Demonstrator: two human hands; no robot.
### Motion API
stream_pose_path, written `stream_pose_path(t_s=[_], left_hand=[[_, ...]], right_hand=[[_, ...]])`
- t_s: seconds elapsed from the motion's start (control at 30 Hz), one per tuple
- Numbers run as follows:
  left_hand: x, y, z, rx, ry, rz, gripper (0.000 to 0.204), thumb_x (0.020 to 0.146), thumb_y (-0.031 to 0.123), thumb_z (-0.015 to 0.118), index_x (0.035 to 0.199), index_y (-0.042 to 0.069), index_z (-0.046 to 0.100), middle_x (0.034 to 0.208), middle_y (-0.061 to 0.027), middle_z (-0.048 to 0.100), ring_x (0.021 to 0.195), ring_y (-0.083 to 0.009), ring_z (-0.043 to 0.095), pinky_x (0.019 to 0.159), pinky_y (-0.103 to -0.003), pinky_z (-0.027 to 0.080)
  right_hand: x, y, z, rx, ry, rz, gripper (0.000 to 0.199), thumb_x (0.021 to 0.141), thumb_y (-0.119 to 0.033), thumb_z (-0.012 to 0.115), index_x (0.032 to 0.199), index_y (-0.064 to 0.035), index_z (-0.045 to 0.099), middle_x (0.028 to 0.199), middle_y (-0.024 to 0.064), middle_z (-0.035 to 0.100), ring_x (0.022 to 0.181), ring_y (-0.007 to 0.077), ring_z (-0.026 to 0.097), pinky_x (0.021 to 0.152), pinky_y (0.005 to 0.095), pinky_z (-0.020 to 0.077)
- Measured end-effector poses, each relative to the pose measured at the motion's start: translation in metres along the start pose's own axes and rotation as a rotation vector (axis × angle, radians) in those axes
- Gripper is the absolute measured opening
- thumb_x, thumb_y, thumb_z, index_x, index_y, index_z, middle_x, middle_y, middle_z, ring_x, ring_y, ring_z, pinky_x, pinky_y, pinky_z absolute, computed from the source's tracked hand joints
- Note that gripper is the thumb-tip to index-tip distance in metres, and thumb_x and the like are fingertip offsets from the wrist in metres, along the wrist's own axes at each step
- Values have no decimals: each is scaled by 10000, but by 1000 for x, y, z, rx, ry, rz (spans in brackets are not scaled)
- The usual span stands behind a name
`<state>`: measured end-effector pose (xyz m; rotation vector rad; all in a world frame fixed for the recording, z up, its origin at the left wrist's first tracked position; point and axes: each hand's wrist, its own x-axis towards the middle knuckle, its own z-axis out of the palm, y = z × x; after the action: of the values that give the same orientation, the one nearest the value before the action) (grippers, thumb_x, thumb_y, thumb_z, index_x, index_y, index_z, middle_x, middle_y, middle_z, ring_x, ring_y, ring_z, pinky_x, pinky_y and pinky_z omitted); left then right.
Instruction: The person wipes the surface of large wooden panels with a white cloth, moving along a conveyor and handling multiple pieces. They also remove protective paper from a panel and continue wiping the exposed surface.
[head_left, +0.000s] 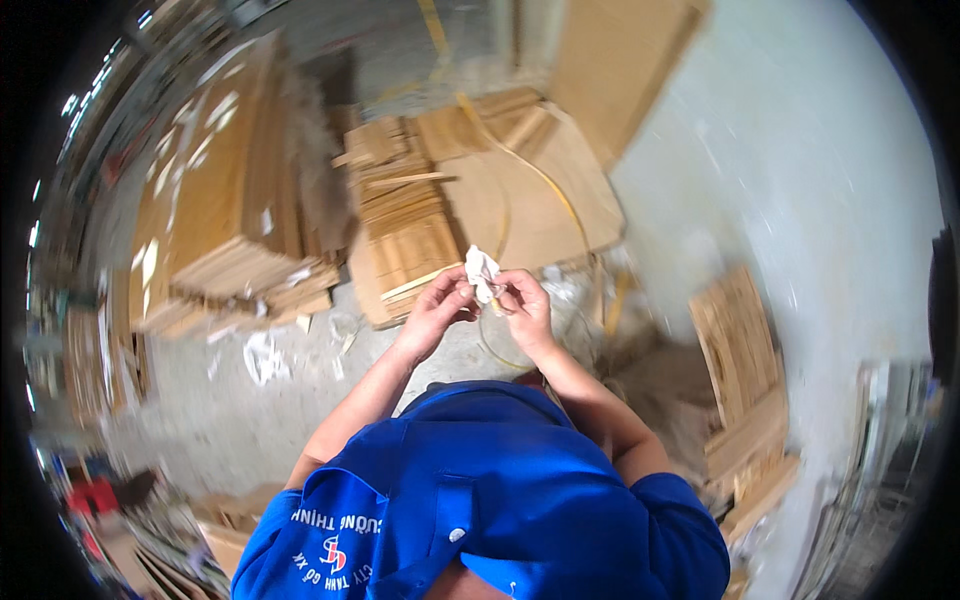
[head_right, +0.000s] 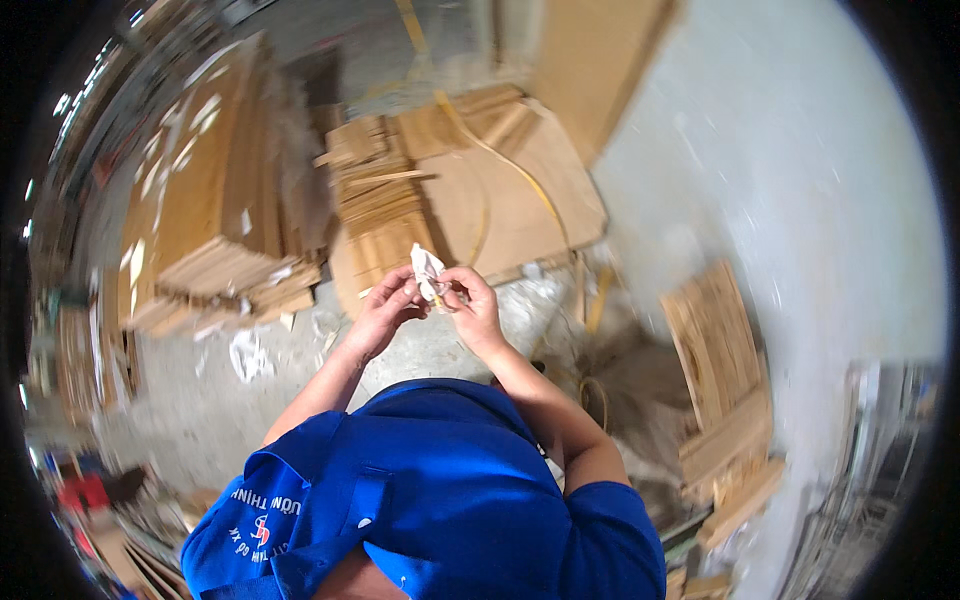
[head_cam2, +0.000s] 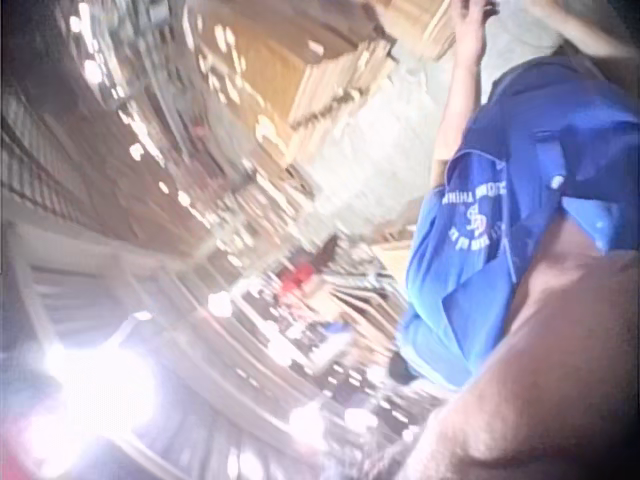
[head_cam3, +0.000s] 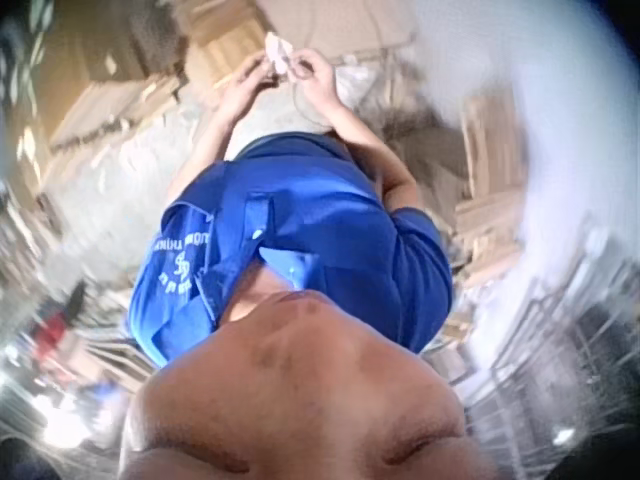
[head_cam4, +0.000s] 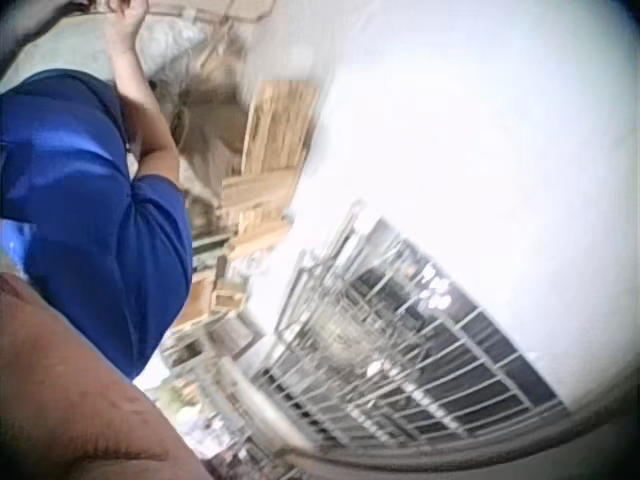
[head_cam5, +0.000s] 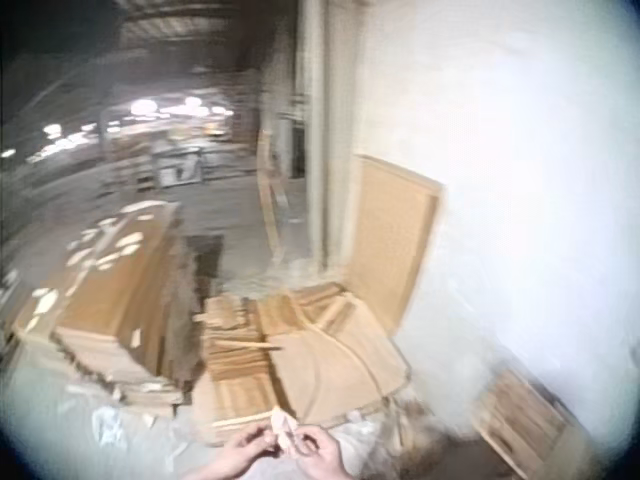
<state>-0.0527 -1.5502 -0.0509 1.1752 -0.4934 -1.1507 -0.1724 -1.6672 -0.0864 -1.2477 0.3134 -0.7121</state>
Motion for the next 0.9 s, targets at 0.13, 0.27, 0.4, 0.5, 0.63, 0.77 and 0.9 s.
stream_pose_path(t_s=[0.13,0.27,0.4,0.5,0.63,0.77,0.9], left_hand=[[-68,21,-77,-68,197,160,362,891,198,572,1196,27,477,944,-31,579,848,-113,553,738,-271,472],[-131,29,-138,-78,412,297,279,865,145,609,1097,9,534,912,-31,598,816,-95,551,719,-257,461],[-198,25,-195,-29,701,385,236,841,132,637,1026,10,557,896,-30,617,799,-86,558,703,-240,450],[-225,16,-225,100,916,421,210,826,145,655,963,4,580,839,-28,626,753,-82,561,666,-236,453],[-272,28,-261,313,1085,270,187,833,133,649,954,7,582,841,-29,621,762,-76,561,689,-243,458],[-309,42,-309,160,1121,327,167,851,121,625,958,2,581,834,-32,620,779,-77,563,711,-242,457],[-339,56,-364,126,1246,385,140,851,113,611,923,-4,585,824,-45,626,750,-87,579,670,-229,459]], right_hand=[[8,28,101,338,-222,199,166,822,-29,565,982,-60,536,930,12,573,908,109,533,832,265,419],[19,69,174,538,-567,388,242,841,-170,543,1040,-36,518,970,67,589,856,170,579,718,289,445],[18,70,261,442,-830,709,530,848,-399,486,1197,-1,448,1044,152,583,841,216,594,686,301,465],[23,93,303,426,-985,826,589,872,-468,428,1227,1,430,1036,150,582,842,219,599,666,299,473],[30,122,377,179,-1111,941,473,892,-261,545,1250,12,401,987,126,593,703,165,613,558,243,500],[29,150,454,209,-1210,1029,264,884,-139,567,1103,0,512,871,100,612,651,132,606,516,223,496],[40,172,531,195,-1187,985,194,872,-108,579,1027,-2,534,841,93,618,646,120,601,524,205,484]])
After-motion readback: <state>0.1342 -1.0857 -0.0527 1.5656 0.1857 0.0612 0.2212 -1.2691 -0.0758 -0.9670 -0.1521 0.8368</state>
